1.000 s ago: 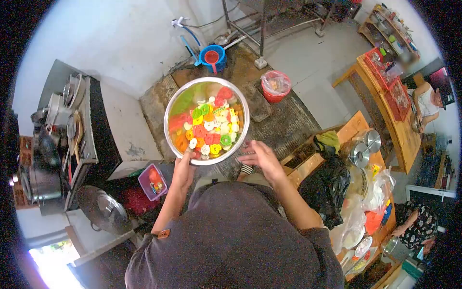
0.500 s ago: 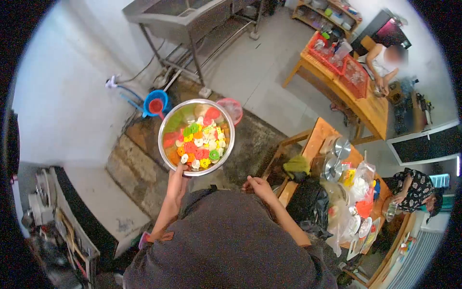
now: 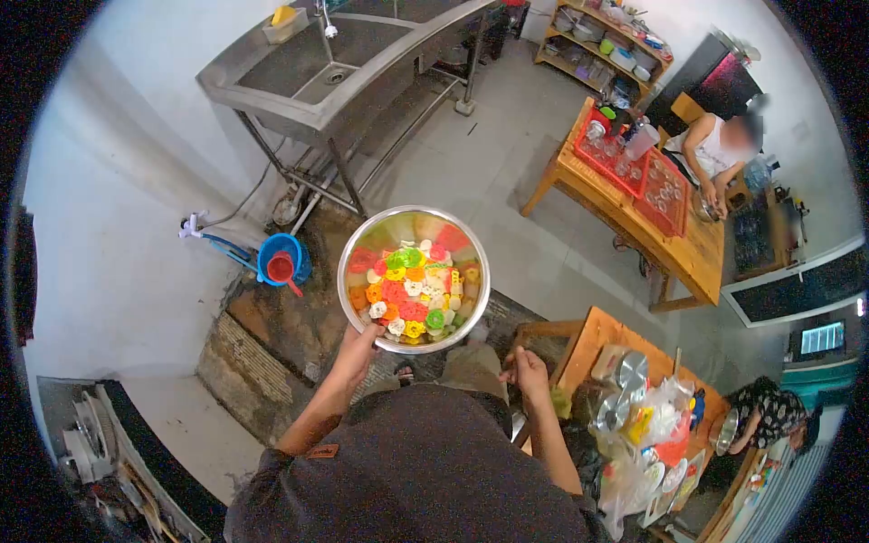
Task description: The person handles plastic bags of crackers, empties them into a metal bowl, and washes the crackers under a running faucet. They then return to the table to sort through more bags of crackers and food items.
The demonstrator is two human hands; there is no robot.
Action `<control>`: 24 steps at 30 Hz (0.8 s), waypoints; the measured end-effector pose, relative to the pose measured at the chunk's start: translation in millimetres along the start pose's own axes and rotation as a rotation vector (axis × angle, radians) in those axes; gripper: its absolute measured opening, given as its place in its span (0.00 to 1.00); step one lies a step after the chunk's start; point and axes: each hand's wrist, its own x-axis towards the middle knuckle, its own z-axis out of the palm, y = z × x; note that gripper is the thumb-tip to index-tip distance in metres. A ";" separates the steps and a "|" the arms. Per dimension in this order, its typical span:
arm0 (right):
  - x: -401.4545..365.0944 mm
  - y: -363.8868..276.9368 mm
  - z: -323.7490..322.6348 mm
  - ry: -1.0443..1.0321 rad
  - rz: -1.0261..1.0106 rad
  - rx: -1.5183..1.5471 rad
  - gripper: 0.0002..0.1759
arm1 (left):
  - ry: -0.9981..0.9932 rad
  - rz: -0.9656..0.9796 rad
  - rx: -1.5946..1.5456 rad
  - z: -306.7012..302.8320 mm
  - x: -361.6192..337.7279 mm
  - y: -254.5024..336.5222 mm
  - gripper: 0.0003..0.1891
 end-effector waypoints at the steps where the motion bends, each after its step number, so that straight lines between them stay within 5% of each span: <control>1: 16.4 -0.7 -0.1 0.042 -0.055 0.062 0.20 | -0.026 0.007 -0.008 7.8 15.8 8.5 0.32; 3: 52.5 -14.9 0.6 0.121 -0.165 -0.039 0.20 | -0.030 0.014 -0.041 28.7 47.6 25.5 0.33; 7: 138.1 -73.0 -58.9 -0.115 0.002 0.006 0.14 | 0.021 0.038 -0.052 100.7 109.6 38.2 0.28; 9: 181.8 -100.8 -77.5 -0.011 0.031 0.219 0.18 | 0.016 0.046 -0.054 139.1 143.6 59.0 0.29; 11: 214.3 -141.3 -100.4 0.034 -0.064 0.062 0.20 | 0.015 0.108 -0.091 174.7 182.1 76.7 0.29; 16: 275.0 -240.5 -155.6 -0.085 -0.041 0.148 0.09 | 0.047 0.099 -0.150 263.2 240.5 175.3 0.27; 18: 296.5 -253.4 -174.1 -0.020 -0.152 0.139 0.09 | 0.057 0.106 -0.145 277.4 266.4 187.3 0.23; 24: 348.1 -305.3 -151.0 -0.018 -0.066 0.096 0.08 | 0.118 0.254 -0.230 267.2 304.8 278.6 0.24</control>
